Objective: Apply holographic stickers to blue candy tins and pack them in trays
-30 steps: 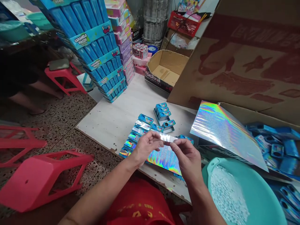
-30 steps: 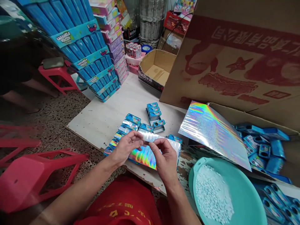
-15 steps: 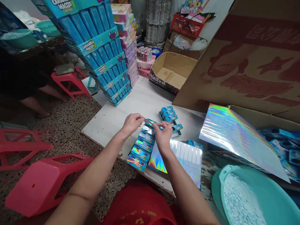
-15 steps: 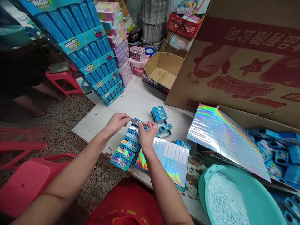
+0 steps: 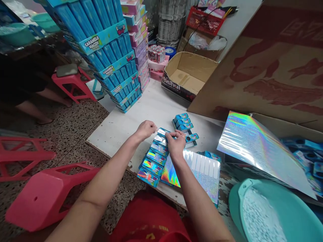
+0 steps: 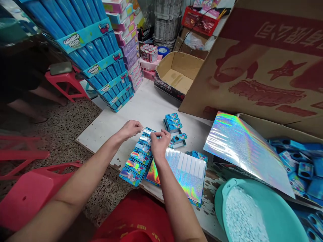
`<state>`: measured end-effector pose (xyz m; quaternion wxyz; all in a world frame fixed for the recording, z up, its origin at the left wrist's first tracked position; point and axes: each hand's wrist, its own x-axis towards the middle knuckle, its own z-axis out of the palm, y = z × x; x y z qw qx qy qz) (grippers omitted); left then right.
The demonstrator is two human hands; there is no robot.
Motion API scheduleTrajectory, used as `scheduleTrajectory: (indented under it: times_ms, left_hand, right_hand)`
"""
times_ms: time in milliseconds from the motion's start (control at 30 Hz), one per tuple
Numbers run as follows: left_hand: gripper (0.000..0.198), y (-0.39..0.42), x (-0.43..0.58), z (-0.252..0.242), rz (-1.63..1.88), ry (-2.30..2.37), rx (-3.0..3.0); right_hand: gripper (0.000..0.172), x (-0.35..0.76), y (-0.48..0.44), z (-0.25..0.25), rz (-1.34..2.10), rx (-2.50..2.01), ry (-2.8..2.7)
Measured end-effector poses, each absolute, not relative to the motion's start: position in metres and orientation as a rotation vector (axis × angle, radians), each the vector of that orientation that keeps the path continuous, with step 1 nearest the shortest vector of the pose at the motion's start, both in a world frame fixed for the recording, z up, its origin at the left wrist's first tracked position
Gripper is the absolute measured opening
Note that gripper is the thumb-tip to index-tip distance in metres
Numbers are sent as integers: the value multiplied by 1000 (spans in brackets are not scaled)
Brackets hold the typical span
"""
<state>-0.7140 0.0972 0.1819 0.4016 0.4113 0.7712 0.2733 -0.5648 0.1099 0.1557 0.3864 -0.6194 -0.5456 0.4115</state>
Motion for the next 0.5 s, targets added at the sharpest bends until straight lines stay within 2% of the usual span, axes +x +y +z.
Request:
scheduleTrajectory:
  times_ms: [100, 133, 200, 267, 400, 500]
  left_hand:
    - [4, 98, -712, 175, 817, 1809, 818]
    - [9, 97, -711, 172, 849, 1774, 743]
    - [35, 92, -710, 168, 879, 1769, 626]
    - [53, 86, -708, 163, 950, 1828, 604]
    - [56, 71, -697, 157, 1211, 1655, 765]
    - [67, 64, -693, 154, 1086, 1327, 742]
  right_hand:
    - [21, -564, 112, 148, 1016, -1583, -1346]
    - [27, -563, 112, 146, 1015, -1600, -1307]
    - [41, -561, 110, 142, 1051, -1625, -1224]
    - [47, -559, 107, 140, 1108, -1606, -1192]
    - [55, -560, 108, 139, 1174, -1531, -1323]
    - [58, -562, 112, 136, 1365, -1497, -1371]
